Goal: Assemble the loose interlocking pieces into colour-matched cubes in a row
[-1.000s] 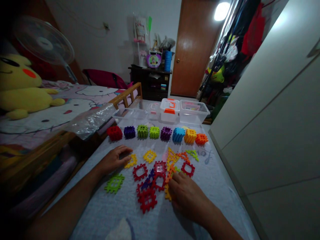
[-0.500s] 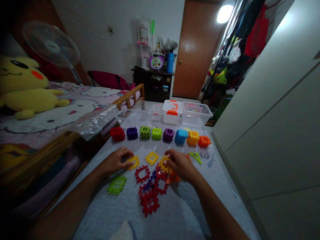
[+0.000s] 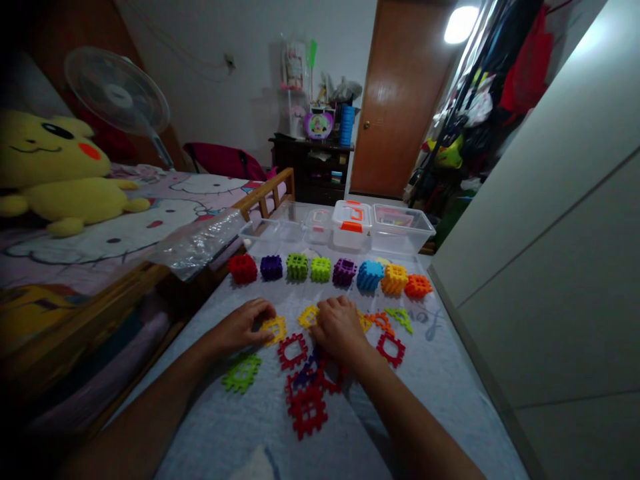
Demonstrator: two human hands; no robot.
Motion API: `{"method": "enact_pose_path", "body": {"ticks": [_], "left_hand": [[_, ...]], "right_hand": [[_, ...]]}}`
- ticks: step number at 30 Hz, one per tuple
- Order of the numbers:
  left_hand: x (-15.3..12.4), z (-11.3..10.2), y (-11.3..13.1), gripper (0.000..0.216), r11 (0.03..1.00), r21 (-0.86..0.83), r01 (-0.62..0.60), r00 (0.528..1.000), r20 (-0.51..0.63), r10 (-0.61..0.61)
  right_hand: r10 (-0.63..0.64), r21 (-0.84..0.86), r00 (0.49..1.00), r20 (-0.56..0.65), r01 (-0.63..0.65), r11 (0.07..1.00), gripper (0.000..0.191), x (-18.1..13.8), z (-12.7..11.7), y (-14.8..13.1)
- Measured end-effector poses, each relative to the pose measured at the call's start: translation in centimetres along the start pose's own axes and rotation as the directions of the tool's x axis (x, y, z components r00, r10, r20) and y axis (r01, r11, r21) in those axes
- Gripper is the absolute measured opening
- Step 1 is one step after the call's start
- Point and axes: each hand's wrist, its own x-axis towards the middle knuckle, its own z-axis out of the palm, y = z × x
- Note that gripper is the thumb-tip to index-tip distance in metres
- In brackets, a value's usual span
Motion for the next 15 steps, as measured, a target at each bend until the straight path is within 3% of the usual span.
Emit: {"method": "enact_pose_path", "body": {"ticks": [4,8,11,13,15], "left_hand": [[-0.3,0.1,0.1,0.022,0.997,-0.066,0.030,1.000,0.001,-0.030],[-0.4,-0.1,0.6,0.023,0.992,-0.117,0.049,0.998,-0.022,-0.052],[-0.2,-0.3,1.1,0.008,0.999,-0.041,0.028,0.983,-0.179,-0.035],[0.0,-0.2,1.1,0.009,0.998,0.064,0.019,0.955,-0.298,0.001],[0.3,0.1,0.9,0.011,0.986,0.166,0.019,0.938,-0.343,0.040]], "right_hand": [[0.058,-0.018,0.998,0.035,-0.058,0.998,0.034,1.1,0.9,-1.3],[0.028,0.067,1.000,-0.004,-0.028,0.997,0.028,1.3,1.3,-1.5],[0.069,0.081,0.993,-0.097,-0.061,0.995,0.024,1.4,1.4,-1.6],[0.099,0.041,0.984,-0.146,-0.094,0.995,0.019,1.4,1.4,-1.7],[0.084,-0.002,0.988,-0.130,-0.085,0.996,0.010,1.4,1.4,-1.9]]}}
